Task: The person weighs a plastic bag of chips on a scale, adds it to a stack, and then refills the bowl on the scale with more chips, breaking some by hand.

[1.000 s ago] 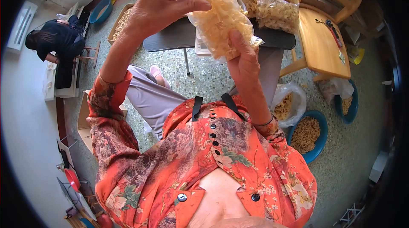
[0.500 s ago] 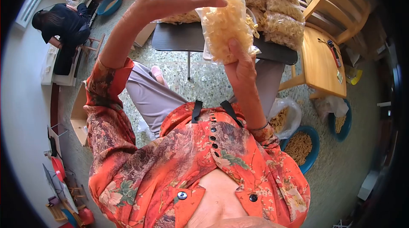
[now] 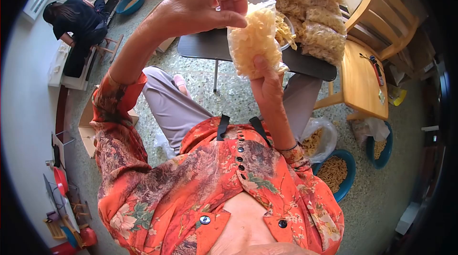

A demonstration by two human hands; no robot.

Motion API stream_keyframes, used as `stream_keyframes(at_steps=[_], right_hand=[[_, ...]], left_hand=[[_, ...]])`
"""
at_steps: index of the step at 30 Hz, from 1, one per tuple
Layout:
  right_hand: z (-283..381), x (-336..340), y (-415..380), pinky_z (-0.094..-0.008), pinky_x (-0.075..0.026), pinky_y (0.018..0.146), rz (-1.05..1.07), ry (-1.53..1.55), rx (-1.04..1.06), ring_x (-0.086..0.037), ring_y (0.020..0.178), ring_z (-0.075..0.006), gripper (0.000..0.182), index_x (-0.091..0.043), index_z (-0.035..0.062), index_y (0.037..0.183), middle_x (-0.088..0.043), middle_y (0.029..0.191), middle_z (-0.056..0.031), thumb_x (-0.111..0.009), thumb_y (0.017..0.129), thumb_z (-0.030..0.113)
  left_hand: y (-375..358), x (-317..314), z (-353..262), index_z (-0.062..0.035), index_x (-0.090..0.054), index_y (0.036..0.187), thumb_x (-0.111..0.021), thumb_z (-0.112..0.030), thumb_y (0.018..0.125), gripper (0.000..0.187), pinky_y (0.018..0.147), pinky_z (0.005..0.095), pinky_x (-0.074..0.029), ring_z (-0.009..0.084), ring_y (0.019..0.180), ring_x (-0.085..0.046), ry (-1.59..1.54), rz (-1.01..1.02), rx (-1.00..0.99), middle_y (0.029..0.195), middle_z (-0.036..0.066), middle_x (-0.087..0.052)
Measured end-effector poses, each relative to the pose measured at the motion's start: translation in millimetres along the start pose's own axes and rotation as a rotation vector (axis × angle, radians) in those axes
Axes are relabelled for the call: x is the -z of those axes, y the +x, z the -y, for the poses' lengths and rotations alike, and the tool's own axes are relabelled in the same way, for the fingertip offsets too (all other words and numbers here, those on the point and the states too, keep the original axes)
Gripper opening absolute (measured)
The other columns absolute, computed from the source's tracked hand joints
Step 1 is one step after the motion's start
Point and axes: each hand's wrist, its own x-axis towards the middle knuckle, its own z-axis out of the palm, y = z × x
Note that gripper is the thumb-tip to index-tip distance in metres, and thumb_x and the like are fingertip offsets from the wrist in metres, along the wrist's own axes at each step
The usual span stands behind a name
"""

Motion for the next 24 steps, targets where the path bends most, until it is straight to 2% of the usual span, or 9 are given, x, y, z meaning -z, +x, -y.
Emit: stream_keyframes(at_steps=[3,5,6,7,9,11,14,21,24], right_hand=[[-5.2,-9.6,-5.6,-0.0362,-0.051,0.101,-0.036,0.046,-0.005,-0.061,0.115,-0.0200,0.058,-0.046,0.0010,0.138,-0.061,0.126,-0.0097,-0.072,0.086,-0.004],[-11.2,-9.5,-9.0,-0.0398,-0.049,0.105,0.016,-0.019,-0.023,-0.059,0.120,-0.0220,0.056,-0.048,0.0027,0.138,-0.061,0.129,-0.0091,-0.071,0.088,-0.001],[-16.1,-10.4,-9.4,-0.0346,-0.053,0.096,0.009,-0.005,-0.026,-0.063,0.109,-0.0175,0.063,-0.046,0.0008,0.138,-0.062,0.122,-0.0089,-0.076,0.082,-0.003],[-19.9,-11.4,-10.6,-0.0346,-0.053,0.096,-0.016,0.000,-0.023,-0.063,0.109,-0.0175,0.063,-0.046,0.0008,0.138,-0.062,0.122,-0.0089,-0.076,0.082,-0.003],[-26.7,-11.4,-17.1,-0.0331,-0.053,0.096,-0.013,-0.072,-0.058,-0.063,0.108,-0.0164,0.066,-0.046,0.0008,0.137,-0.063,0.121,-0.0084,-0.078,0.080,-0.003],[-30.1,-13.4,-19.9,-0.0316,-0.054,0.094,-0.018,-0.064,-0.074,-0.064,0.106,-0.0150,0.068,-0.046,0.0015,0.137,-0.064,0.119,-0.0074,-0.081,0.079,-0.002],[-36.7,-15.5,-21.9,-0.0308,-0.055,0.092,0.057,-0.112,-0.128,-0.064,0.104,-0.0126,0.068,-0.046,0.0020,0.136,-0.065,0.117,-0.0061,-0.083,0.079,0.001],[-47.0,-19.6,-24.8,-0.0311,-0.055,0.093,0.074,0.004,-0.204,-0.064,0.106,-0.0132,0.066,-0.045,0.0007,0.137,-0.065,0.119,-0.0068,-0.081,0.082,0.004],[-50.1,-17.6,-25.1,-0.0312,-0.054,0.094,0.075,0.028,-0.209,-0.064,0.107,-0.0135,0.066,-0.044,0.0007,0.137,-0.064,0.120,-0.0075,-0.081,0.082,0.005]], left_hand=[[-6.6,-2.5,-7.9,-0.0056,-0.067,0.091,-0.080,-0.022,0.083,0.023,0.073,0.0274,-0.044,0.0092,0.078,-0.056,0.024,-0.029,0.071,0.079,0.000,-0.062],[-10.3,-9.6,-13.3,-0.0041,-0.068,0.094,-0.082,-0.024,0.081,0.027,0.075,0.0271,-0.046,0.0100,0.077,-0.058,0.173,-0.232,-0.075,0.079,0.000,-0.063],[-13.4,-11.0,-16.7,-0.0023,-0.068,0.095,-0.081,-0.022,0.084,0.026,0.075,0.0246,-0.047,0.0084,0.077,-0.057,0.205,-0.221,-0.064,0.081,0.000,-0.064],[-18.7,-12.3,-15.2,-0.0023,-0.068,0.095,-0.081,-0.022,0.084,0.026,0.075,0.0246,-0.047,0.0084,0.077,-0.057,0.191,-0.200,-0.065,0.081,0.000,-0.064],[-32.5,-16.9,-9.8,-0.0013,-0.068,0.095,-0.078,-0.021,0.088,0.023,0.073,0.0220,-0.047,0.0055,0.076,-0.056,0.091,-0.123,0.180,0.085,0.000,-0.064],[-41.5,-21.5,-6.7,-0.0002,-0.067,0.097,-0.075,-0.019,0.091,0.021,0.072,0.0198,-0.047,0.0036,0.079,-0.055,-0.014,-0.116,0.220,0.088,0.000,-0.064],[-49.2,-20.7,-7.0,-0.0007,-0.063,0.099,-0.071,-0.016,0.095,0.017,0.071,0.0187,-0.045,0.0026,0.078,-0.053,-0.428,-0.098,0.312,0.087,-0.003,-0.061],[-56.7,-10.0,8.7,-0.0032,-0.065,0.095,-0.074,-0.015,0.093,0.015,0.067,0.0164,-0.042,0.0008,0.074,-0.052,-0.182,-0.172,0.479,0.085,-0.003,-0.062],[-57.3,-11.1,13.7,-0.0024,-0.066,0.095,-0.076,-0.015,0.091,0.016,0.068,0.0166,-0.043,0.0012,0.076,-0.054,-0.218,-0.190,0.436,0.084,-0.004,-0.062]])
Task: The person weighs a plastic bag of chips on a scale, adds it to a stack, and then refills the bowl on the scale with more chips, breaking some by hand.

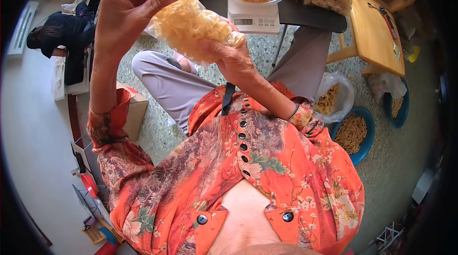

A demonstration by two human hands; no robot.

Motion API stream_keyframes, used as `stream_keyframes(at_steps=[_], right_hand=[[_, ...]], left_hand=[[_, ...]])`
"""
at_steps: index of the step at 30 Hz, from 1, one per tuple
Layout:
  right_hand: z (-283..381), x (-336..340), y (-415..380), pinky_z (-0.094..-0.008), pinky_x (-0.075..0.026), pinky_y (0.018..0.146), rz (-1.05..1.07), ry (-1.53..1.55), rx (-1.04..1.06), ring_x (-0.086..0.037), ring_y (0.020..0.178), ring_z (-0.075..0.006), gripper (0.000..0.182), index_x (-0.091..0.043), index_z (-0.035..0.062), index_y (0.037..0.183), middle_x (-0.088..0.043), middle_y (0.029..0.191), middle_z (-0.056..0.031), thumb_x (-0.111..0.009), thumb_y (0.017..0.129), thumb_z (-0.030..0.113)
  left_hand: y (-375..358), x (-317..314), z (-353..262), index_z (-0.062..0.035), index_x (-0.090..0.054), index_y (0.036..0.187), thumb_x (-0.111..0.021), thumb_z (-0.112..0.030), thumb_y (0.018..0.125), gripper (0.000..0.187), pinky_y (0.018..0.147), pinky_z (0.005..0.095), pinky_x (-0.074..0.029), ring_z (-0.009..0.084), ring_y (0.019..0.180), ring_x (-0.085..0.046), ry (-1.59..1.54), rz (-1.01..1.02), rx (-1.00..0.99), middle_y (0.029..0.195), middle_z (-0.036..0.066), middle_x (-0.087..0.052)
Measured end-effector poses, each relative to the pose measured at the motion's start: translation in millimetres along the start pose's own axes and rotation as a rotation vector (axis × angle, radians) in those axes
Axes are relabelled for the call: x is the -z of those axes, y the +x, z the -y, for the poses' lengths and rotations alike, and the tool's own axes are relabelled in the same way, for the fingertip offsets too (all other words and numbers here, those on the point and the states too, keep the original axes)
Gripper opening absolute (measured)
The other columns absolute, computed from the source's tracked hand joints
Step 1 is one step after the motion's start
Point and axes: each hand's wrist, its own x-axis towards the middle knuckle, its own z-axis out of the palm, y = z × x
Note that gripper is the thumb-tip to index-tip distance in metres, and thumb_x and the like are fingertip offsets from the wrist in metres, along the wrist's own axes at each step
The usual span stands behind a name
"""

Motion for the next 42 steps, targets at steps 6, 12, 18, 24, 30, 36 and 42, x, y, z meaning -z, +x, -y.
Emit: stream_keyframes(at_steps=[6,12,18,24,30,36,42], right_hand=[[0.3,0.5,-0.4,-0.0317,-0.055,0.095,-0.016,-0.011,-0.009,-0.064,0.108,-0.0137,0.067,-0.043,0.0002,0.138,-0.065,0.119,-0.0077,-0.081,0.083,0.006],[2.9,-4.2,-3.6,-0.0318,-0.055,0.095,-0.014,0.051,-0.033,-0.064,0.109,-0.0146,0.066,-0.043,-0.0001,0.137,-0.065,0.119,-0.0082,-0.080,0.083,0.005],[-0.8,-5.0,-3.5,-0.0345,-0.055,0.097,0.016,0.086,-0.035,-0.062,0.114,-0.0159,0.067,-0.040,0.0015,0.138,-0.062,0.125,-0.0093,-0.079,0.084,0.004],[0.9,-7.1,-5.2,-0.0354,-0.054,0.098,0.035,0.146,-0.035,-0.062,0.114,-0.0167,0.067,-0.041,0.0022,0.139,-0.062,0.124,-0.0085,-0.078,0.083,0.002],[-1.4,-2.9,-5.0,-0.0354,-0.053,0.099,0.063,0.072,-0.021,-0.062,0.113,-0.0174,0.069,-0.040,0.0017,0.141,-0.063,0.123,-0.0089,-0.078,0.083,0.000],[-1.8,-7.3,-5.0,-0.0357,-0.053,0.099,0.072,0.089,-0.077,-0.062,0.114,-0.0178,0.072,-0.039,0.0014,0.142,-0.062,0.125,-0.0092,-0.078,0.082,-0.001],[-4.5,-3.2,-5.9,-0.0365,-0.052,0.100,0.069,0.086,-0.042,-0.060,0.117,-0.0185,0.073,-0.038,0.0015,0.143,-0.060,0.128,-0.0096,-0.078,0.082,-0.001]], left_hand=[[-10.7,7.3,-8.3,0.0024,-0.068,0.094,-0.076,-0.021,0.092,0.025,0.070,0.0191,-0.048,0.0038,0.078,-0.058,-0.003,0.122,0.046,0.081,-0.001,-0.063],[-16.6,21.2,4.5,-0.0008,-0.068,0.092,-0.078,-0.020,0.089,0.022,0.065,0.0201,-0.040,0.0035,0.076,-0.050,0.187,0.064,-0.065,0.090,-0.001,-0.062],[-20.2,20.2,-1.7,-0.0008,-0.065,0.092,-0.077,-0.016,0.087,0.020,0.084,0.0250,-0.042,0.0123,0.093,-0.054,0.408,-0.016,-0.270,0.107,0.005,-0.057],[-27.7,9.8,9.9,-0.0035,-0.074,0.099,-0.080,-0.017,0.084,0.021,0.100,0.0346,-0.045,0.0219,0.119,-0.058,0.159,-0.088,-0.365,0.122,0.011,-0.064],[-39.0,-10.5,4.4,0.0001,-0.075,0.099,-0.076,-0.013,0.089,0.017,0.101,0.0332,-0.047,0.0209,0.119,-0.059,-0.170,-0.097,-0.206,0.123,0.014,-0.065],[-40.8,-5.1,3.7,0.0006,-0.076,0.103,-0.072,-0.008,0.091,0.016,0.099,0.0311,-0.047,0.0191,0.112,-0.062,-0.119,-0.135,-0.183,0.118,0.015,-0.068],[-41.7,-1.1,5.1,0.0014,-0.076,0.103,-0.073,-0.006,0.090,0.016,0.092,0.0273,-0.050,0.0151,0.101,-0.064,-0.108,-0.167,-0.145,0.108,0.011,-0.069]])
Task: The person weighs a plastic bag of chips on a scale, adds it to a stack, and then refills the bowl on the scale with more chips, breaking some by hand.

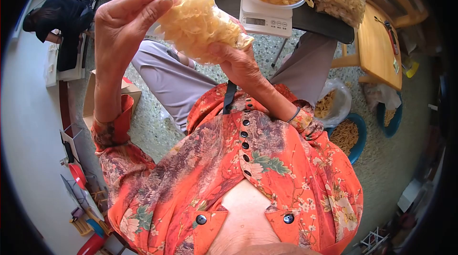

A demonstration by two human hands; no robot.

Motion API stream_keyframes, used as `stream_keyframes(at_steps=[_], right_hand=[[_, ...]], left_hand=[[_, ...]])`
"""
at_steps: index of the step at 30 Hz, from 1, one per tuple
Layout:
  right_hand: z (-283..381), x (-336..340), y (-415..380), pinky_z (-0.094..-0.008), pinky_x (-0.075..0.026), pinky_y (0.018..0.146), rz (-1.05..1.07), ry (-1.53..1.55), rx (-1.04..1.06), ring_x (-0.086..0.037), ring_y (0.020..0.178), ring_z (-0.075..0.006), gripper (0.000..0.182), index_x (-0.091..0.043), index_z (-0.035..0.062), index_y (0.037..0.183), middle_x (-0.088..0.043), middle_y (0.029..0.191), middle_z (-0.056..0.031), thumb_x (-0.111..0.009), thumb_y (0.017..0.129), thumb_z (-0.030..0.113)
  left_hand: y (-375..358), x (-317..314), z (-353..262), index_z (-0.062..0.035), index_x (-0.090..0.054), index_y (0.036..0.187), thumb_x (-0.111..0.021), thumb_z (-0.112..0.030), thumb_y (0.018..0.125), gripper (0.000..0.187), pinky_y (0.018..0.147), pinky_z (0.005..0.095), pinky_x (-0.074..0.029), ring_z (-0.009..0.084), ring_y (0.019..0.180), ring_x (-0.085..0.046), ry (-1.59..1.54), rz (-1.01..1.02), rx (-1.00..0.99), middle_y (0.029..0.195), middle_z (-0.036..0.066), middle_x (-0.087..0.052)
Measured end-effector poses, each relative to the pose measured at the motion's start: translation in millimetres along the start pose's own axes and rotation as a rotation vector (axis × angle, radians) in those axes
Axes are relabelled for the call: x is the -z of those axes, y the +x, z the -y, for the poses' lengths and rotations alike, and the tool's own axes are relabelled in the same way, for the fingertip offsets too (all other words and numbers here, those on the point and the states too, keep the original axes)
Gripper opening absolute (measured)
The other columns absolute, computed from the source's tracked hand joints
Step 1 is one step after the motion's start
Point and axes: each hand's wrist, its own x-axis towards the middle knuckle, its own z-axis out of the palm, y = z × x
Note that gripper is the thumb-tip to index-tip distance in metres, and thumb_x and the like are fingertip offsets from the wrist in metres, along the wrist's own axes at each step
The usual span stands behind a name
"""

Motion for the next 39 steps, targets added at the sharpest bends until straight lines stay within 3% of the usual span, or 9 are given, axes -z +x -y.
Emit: stream_keyframes(at_steps=[15,17,22,25,27,30,35,37,39], right_hand=[[47.2,8.7,-4.6,-0.0415,-0.040,0.112,0.103,-0.128,0.086,-0.051,0.131,-0.0264,0.094,-0.037,0.0038,0.148,-0.051,0.142,-0.0201,-0.091,0.073,0.023],[65.4,10.2,-2.9,-0.0409,-0.039,0.113,0.116,-0.358,0.124,-0.050,0.132,-0.0277,0.097,-0.036,0.0042,0.149,-0.051,0.142,-0.0221,-0.091,0.072,0.025],[131.7,-16.8,-4.1,-0.0401,-0.048,0.101,0.120,-1.024,0.442,-0.061,0.120,-0.0219,0.093,-0.055,0.0050,0.137,-0.063,0.131,-0.0099,-0.095,0.061,0.041],[161.2,-39.2,-3.2,-0.0356,-0.046,0.106,0.247,-1.243,0.389,-0.058,0.123,-0.0216,0.100,-0.046,-0.0035,0.142,-0.060,0.134,-0.0135,-0.097,0.061,0.029],[162.3,-40.4,1.0,-0.0365,-0.050,0.097,0.223,-1.186,0.532,-0.065,0.109,-0.0214,0.087,-0.056,0.0039,0.135,-0.066,0.123,-0.0125,-0.094,0.064,0.035],[177.1,-45.0,-5.1,-0.0305,-0.053,0.086,0.196,-1.143,0.301,-0.066,0.093,-0.0134,0.055,-0.067,0.0026,0.117,-0.071,0.105,-0.0067,-0.089,0.072,0.024],[175.5,-32.4,-11.4,-0.0289,-0.054,0.083,0.058,-0.994,0.282,-0.065,0.092,-0.0098,0.043,-0.068,0.0004,0.113,-0.072,0.102,-0.0041,-0.085,0.079,0.020],[181.6,-28.9,-12.4,-0.0274,-0.054,0.078,0.017,-0.932,0.236,-0.065,0.087,-0.0084,0.041,-0.068,-0.0009,0.114,-0.072,0.098,-0.0036,-0.084,0.081,0.018],[191.1,-22.2,-12.5,-0.0280,-0.054,0.084,-0.021,-0.939,0.155,-0.066,0.095,-0.0110,0.050,-0.065,-0.0020,0.119,-0.071,0.106,-0.0063,-0.087,0.079,0.019]], left_hand=[[11.3,-1.9,-46.2,0.0068,-0.072,0.091,-0.077,0.007,0.079,0.012,0.083,0.0275,-0.051,0.0176,0.093,-0.064,-0.002,0.019,-0.128,0.097,0.012,-0.067],[17.3,-11.1,-50.5,0.0064,-0.071,0.091,-0.077,0.007,0.079,0.013,0.084,0.0273,-0.050,0.0174,0.094,-0.062,0.000,0.051,-0.168,0.097,0.012,-0.065],[40.2,-36.3,-66.4,0.0059,-0.070,0.088,-0.077,0.011,0.074,0.016,0.082,0.0282,-0.048,0.0180,0.093,-0.061,0.001,0.176,-0.203,0.096,0.012,-0.064],[55.2,-52.3,-74.0,0.0056,-0.069,0.086,-0.076,0.013,0.072,0.018,0.080,0.0275,-0.048,0.0179,0.090,-0.062,0.012,0.273,-0.290,0.094,0.012,-0.064],[64.5,-65.1,-79.5,0.0048,-0.068,0.085,-0.075,0.014,0.071,0.018,0.077,0.0267,-0.049,0.0173,0.086,-0.063,0.070,0.288,-0.349,0.091,0.011,-0.065],[76.9,-80.8,-86.3,0.0037,-0.068,0.084,-0.076,0.010,0.073,0.016,0.073,0.0262,-0.050,0.0154,0.082,-0.064,0.068,0.320,-0.409,0.088,0.010,-0.067],[94.6,-101.3,-73.3,0.0022,-0.068,0.086,-0.075,0.007,0.078,0.011,0.073,0.0254,-0.050,0.0128,0.081,-0.063,0.048,0.388,-0.454,0.087,0.008,-0.066],[101.4,-114.9,-67.2,-0.0008,-0.069,0.092,-0.074,-0.001,0.083,0.010,0.066,0.0240,-0.050,0.0069,0.073,-0.059,-0.206,0.388,-0.209,0.081,0.001,-0.063],[112.9,-117.1,-65.3,-0.0002,-0.068,0.095,-0.073,-0.004,0.086,0.011,0.064,0.0229,-0.048,0.0037,0.072,-0.056,-0.216,0.418,-0.218,0.078,-0.002,-0.059]])
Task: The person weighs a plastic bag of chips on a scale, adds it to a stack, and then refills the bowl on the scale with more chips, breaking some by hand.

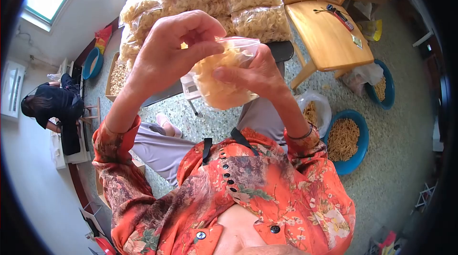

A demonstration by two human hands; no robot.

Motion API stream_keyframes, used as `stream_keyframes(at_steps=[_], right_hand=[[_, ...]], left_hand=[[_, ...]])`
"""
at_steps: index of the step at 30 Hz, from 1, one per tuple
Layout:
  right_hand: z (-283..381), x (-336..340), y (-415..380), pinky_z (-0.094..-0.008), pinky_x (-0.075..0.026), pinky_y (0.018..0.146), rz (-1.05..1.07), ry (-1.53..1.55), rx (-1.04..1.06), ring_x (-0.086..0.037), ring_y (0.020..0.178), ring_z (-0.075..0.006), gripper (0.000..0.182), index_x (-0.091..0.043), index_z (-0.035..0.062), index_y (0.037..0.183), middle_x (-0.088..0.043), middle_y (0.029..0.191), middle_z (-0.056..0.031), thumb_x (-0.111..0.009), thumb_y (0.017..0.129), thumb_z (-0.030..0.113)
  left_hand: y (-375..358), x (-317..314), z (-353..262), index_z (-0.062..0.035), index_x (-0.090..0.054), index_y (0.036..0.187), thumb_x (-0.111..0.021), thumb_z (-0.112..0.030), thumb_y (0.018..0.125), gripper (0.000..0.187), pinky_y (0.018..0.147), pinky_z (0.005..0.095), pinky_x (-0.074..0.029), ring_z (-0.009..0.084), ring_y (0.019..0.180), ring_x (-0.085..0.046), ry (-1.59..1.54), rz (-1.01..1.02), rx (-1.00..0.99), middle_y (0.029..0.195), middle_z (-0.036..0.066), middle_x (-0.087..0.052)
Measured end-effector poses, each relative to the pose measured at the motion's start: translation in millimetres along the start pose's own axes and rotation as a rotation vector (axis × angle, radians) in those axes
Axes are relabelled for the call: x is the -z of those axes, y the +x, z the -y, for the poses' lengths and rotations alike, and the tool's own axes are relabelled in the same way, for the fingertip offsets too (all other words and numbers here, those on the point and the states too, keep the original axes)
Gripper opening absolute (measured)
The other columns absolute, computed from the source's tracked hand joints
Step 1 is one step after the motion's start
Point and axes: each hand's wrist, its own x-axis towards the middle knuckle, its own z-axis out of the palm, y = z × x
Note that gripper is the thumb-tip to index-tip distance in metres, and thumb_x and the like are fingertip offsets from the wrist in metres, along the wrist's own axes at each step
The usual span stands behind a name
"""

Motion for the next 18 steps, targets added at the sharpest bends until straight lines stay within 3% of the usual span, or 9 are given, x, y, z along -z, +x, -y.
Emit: stream_keyframes(at_steps=[2,6,7,8,10,13,14,16,18], right_hand=[[1.9,7.5,1.3,-0.0282,-0.054,0.084,-0.029,-0.060,0.009,-0.066,0.095,-0.0111,0.050,-0.065,-0.0021,0.119,-0.071,0.105,-0.0059,-0.086,0.079,0.019],[-9.8,15.9,4.9,-0.0271,-0.053,0.084,0.032,-0.087,0.023,-0.065,0.095,-0.0103,0.048,-0.064,-0.0020,0.118,-0.070,0.105,-0.0042,-0.085,0.080,0.018],[-10.4,16.4,6.3,-0.0271,-0.053,0.084,0.037,-0.084,0.024,-0.065,0.095,-0.0103,0.048,-0.064,-0.0020,0.118,-0.070,0.105,-0.0042,-0.085,0.080,0.018],[-10.7,16.7,7.5,-0.0266,-0.053,0.082,0.030,-0.072,0.050,-0.064,0.092,-0.0088,0.045,-0.066,-0.0019,0.116,-0.070,0.102,-0.0035,-0.084,0.081,0.020],[-10.2,22.2,9.9,-0.0261,-0.053,0.080,0.026,-0.058,0.077,-0.064,0.089,-0.0073,0.043,-0.067,-0.0018,0.114,-0.071,0.099,-0.0027,-0.084,0.081,0.021],[-6.4,48.9,13.5,-0.0271,-0.053,0.083,0.150,0.062,0.035,-0.064,0.096,-0.0105,0.053,-0.060,-0.0039,0.126,-0.069,0.109,-0.0051,-0.080,0.086,0.025],[-8.1,63.8,18.2,-0.0271,-0.053,0.083,0.148,0.065,0.034,-0.064,0.096,-0.0105,0.053,-0.060,-0.0039,0.126,-0.069,0.109,-0.0051,-0.080,0.086,0.025],[-17.7,96.1,25.8,-0.0282,-0.052,0.088,0.098,0.161,0.158,-0.064,0.103,-0.0129,0.063,-0.054,-0.0038,0.134,-0.068,0.113,-0.0074,-0.071,0.093,0.042],[-14.1,120.5,29.6,-0.0313,-0.050,0.095,-0.052,0.238,0.130,-0.064,0.109,-0.0162,0.073,-0.052,-0.0032,0.137,-0.069,0.116,-0.0101,-0.055,0.097,0.058]], left_hand=[[7.0,5.2,-0.3,-0.0007,-0.068,0.094,-0.073,-0.007,0.088,0.010,0.061,0.0226,-0.045,0.0037,0.070,-0.054,0.265,0.140,0.003,0.075,-0.002,-0.058],[10.1,-0.6,19.4,-0.0008,-0.068,0.094,-0.070,-0.011,0.088,0.011,0.060,0.0252,-0.044,0.0069,0.067,-0.053,0.119,0.199,-0.003,0.071,0.001,-0.059],[11.8,2.4,16.6,-0.0007,-0.066,0.094,-0.072,-0.013,0.091,0.015,0.068,0.0220,-0.045,0.0043,0.077,-0.054,0.156,0.252,0.105,0.083,0.000,-0.059],[13.0,2.2,17.2,-0.0007,-0.066,0.094,-0.072,-0.013,0.091,0.015,0.068,0.0220,-0.045,0.0043,0.077,-0.054,0.159,0.248,0.108,0.083,0.000,-0.059],[18.7,0.2,17.6,-0.0007,-0.064,0.096,-0.068,-0.012,0.094,0.012,0.069,0.0225,-0.047,0.0049,0.077,-0.055,0.312,0.202,-0.002,0.081,-0.001,-0.059],[32.6,2.7,20.5,0.0009,-0.065,0.090,-0.069,-0.013,0.089,0.014,0.061,0.0273,-0.049,0.0097,0.067,-0.059,0.226,0.170,0.036,0.071,0.004,-0.061],[39.8,9.0,19.6,-0.0026,-0.065,0.098,-0.065,-0.017,0.096,0.015,0.066,0.0225,-0.049,0.0045,0.072,-0.058,0.133,0.221,0.167,0.079,-0.002,-0.062],[57.8,18.9,23.7,-0.0033,-0.066,0.101,-0.067,-0.018,0.095,0.015,0.063,0.0219,-0.048,0.0038,0.071,-0.058,0.049,0.140,0.180,0.084,-0.001,-0.066],[79.9,39.0,46.2,0.0004,-0.067,0.101,-0.067,-0.016,0.095,0.018,0.064,0.0242,-0.056,0.0099,0.073,-0.066,0.039,-0.012,0.080,0.087,0.005,-0.068]])
